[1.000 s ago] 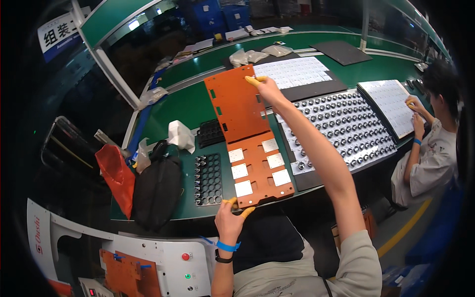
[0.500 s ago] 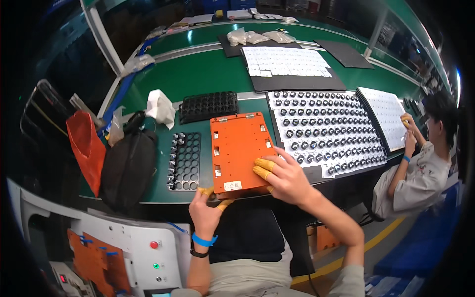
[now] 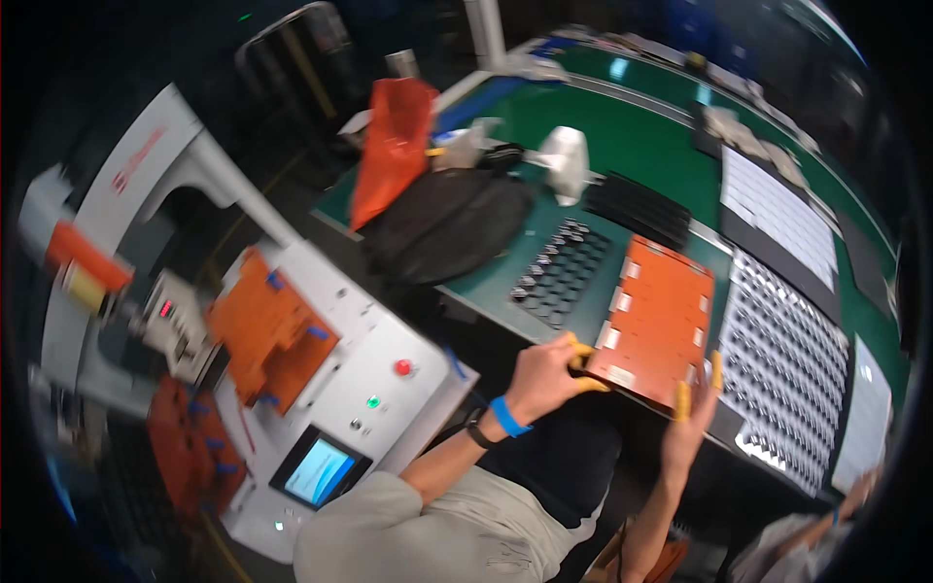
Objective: The person assembles small electronic components by hand at a factory workstation. They pick up small white rectangular modules and black circular parts from trays, press them together, and place the assembled units into an orange fixture. The person also handles a small white card and interacts with a machine interface at the end of the clip.
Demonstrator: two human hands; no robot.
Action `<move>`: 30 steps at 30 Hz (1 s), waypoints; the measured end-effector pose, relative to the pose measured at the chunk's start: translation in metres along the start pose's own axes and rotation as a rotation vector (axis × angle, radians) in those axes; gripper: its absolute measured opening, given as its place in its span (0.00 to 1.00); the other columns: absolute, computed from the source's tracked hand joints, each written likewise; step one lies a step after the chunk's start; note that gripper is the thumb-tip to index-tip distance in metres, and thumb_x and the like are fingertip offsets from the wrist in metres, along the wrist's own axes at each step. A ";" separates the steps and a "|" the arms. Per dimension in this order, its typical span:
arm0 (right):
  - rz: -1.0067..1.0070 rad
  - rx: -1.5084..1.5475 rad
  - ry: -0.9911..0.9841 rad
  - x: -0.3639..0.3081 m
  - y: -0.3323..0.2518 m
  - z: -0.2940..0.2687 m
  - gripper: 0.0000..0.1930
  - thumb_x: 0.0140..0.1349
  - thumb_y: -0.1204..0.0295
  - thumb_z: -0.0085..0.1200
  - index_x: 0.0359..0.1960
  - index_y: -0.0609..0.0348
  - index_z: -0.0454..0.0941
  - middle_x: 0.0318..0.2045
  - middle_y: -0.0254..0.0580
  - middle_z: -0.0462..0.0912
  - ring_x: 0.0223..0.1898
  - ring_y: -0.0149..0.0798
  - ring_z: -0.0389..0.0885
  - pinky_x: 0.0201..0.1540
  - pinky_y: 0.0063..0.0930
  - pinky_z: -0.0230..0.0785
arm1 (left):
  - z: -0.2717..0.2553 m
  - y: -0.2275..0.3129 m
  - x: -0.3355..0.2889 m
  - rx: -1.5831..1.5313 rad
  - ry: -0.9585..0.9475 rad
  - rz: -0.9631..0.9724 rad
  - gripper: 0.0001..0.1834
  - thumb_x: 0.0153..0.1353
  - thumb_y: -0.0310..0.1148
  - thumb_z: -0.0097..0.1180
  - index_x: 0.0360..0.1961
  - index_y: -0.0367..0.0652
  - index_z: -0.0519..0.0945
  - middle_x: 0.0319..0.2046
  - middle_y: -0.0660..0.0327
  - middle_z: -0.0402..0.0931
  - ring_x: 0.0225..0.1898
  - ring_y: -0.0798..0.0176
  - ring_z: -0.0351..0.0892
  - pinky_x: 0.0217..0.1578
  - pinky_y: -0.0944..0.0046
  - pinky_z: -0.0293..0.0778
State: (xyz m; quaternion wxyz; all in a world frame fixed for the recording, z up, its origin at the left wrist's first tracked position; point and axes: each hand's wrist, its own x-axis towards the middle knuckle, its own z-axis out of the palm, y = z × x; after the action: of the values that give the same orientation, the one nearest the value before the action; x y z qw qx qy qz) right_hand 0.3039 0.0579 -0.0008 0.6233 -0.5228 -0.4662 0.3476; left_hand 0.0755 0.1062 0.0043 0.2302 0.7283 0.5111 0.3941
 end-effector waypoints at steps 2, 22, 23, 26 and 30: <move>0.049 0.011 0.033 0.007 0.021 -0.020 0.33 0.72 0.68 0.51 0.74 0.60 0.52 0.71 0.50 0.60 0.72 0.44 0.60 0.67 0.37 0.63 | -0.007 0.007 -0.008 -0.054 0.051 0.028 0.28 0.39 0.47 0.79 0.38 0.40 0.85 0.26 0.62 0.73 0.24 0.59 0.75 0.28 0.61 0.72; 0.220 0.436 -0.237 0.007 -0.092 -0.019 0.35 0.58 0.71 0.64 0.65 0.72 0.64 0.54 0.45 0.79 0.56 0.33 0.79 0.59 0.26 0.69 | -0.023 0.024 -0.034 -0.640 -0.106 -0.114 0.31 0.46 0.37 0.80 0.48 0.35 0.77 0.37 0.68 0.74 0.38 0.75 0.76 0.37 0.74 0.70; 0.178 0.476 -0.316 0.006 -0.092 -0.017 0.37 0.56 0.71 0.65 0.66 0.72 0.63 0.55 0.46 0.79 0.57 0.34 0.78 0.61 0.27 0.67 | -0.032 0.027 -0.036 -0.674 -0.090 -0.076 0.33 0.46 0.38 0.80 0.49 0.35 0.76 0.39 0.67 0.75 0.41 0.73 0.77 0.40 0.71 0.71; 0.162 0.531 -0.413 -0.002 -0.113 0.010 0.39 0.54 0.69 0.67 0.65 0.74 0.64 0.55 0.46 0.78 0.57 0.34 0.78 0.60 0.29 0.68 | -0.064 0.024 -0.048 -0.562 0.146 0.139 0.32 0.40 0.49 0.82 0.40 0.37 0.82 0.34 0.62 0.77 0.34 0.67 0.76 0.35 0.68 0.72; 0.200 0.611 -0.644 0.008 -0.131 0.064 0.39 0.53 0.67 0.67 0.65 0.72 0.65 0.50 0.41 0.79 0.49 0.28 0.78 0.55 0.22 0.70 | -0.118 0.023 -0.082 -0.341 0.457 0.211 0.33 0.35 0.50 0.83 0.35 0.37 0.84 0.32 0.61 0.76 0.32 0.62 0.71 0.34 0.64 0.68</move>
State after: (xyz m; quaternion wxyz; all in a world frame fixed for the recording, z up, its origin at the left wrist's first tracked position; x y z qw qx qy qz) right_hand 0.2392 0.0580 0.1300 0.5357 -0.2226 -0.4593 0.6726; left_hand -0.0210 0.0140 0.0625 0.1858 0.6209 0.3976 0.6495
